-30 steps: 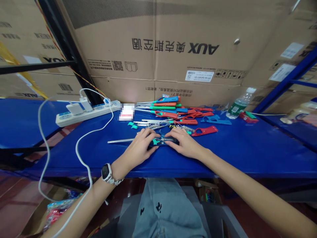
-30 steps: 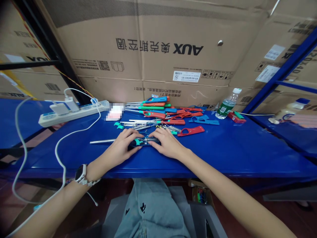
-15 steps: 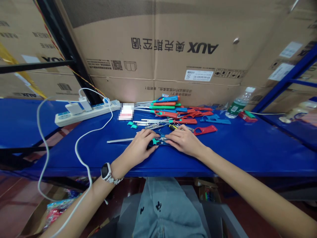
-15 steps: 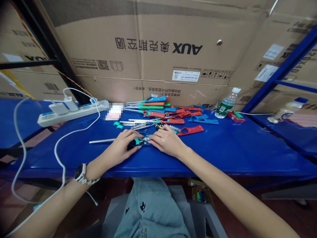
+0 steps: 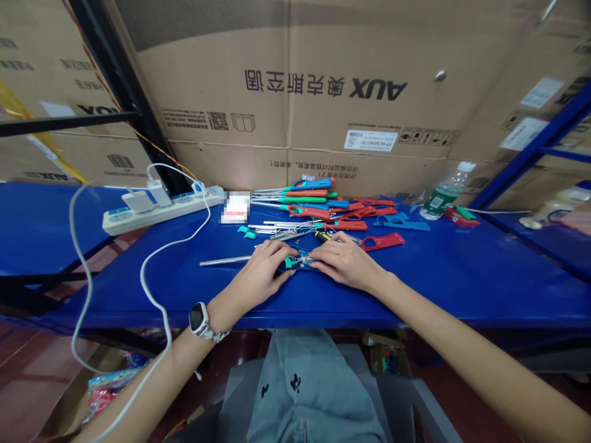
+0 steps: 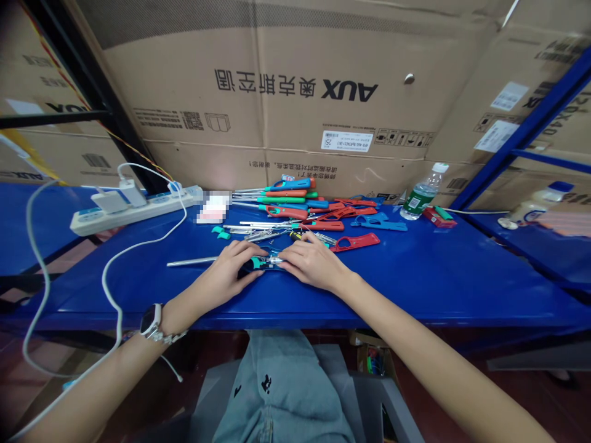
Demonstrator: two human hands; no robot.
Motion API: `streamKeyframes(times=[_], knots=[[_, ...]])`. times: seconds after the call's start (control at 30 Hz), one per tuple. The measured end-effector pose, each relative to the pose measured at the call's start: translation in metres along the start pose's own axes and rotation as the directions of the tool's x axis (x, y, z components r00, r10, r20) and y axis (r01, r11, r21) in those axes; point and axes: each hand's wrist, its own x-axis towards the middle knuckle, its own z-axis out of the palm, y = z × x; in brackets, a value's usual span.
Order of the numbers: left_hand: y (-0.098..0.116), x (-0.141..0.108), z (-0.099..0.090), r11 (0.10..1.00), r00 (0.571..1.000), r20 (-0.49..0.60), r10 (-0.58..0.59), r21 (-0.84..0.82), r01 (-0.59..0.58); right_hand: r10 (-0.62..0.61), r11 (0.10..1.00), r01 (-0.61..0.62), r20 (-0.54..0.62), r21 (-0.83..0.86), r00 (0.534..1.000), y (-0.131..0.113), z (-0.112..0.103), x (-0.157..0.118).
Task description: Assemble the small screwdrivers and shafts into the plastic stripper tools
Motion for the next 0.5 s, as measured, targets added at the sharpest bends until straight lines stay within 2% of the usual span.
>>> streamKeyframes(times=[0.23, 0.37, 0.5], knots=[[0.003, 0.003, 0.000, 0.998, 0.999, -0.033, 0.009, -0.055, -0.011, 0.097, 0.992, -0.097, 0.002, 0.085, 0.995, 0.000, 0.004, 0.000], [0.000, 0.009, 0.001, 0.999, 0.996, -0.076, 0.035, -0.021, -0.037, 0.168, 0.980, -0.168, 0.007, 0.110, 0.986, -0.001, 0.008, 0.001], [-0.004, 0.018, 0.000, 0.998, 0.997, -0.057, 0.053, -0.010, -0.054, 0.236, 0.960, -0.234, 0.006, 0.155, 0.972, -0.003, 0.011, 0.002]])
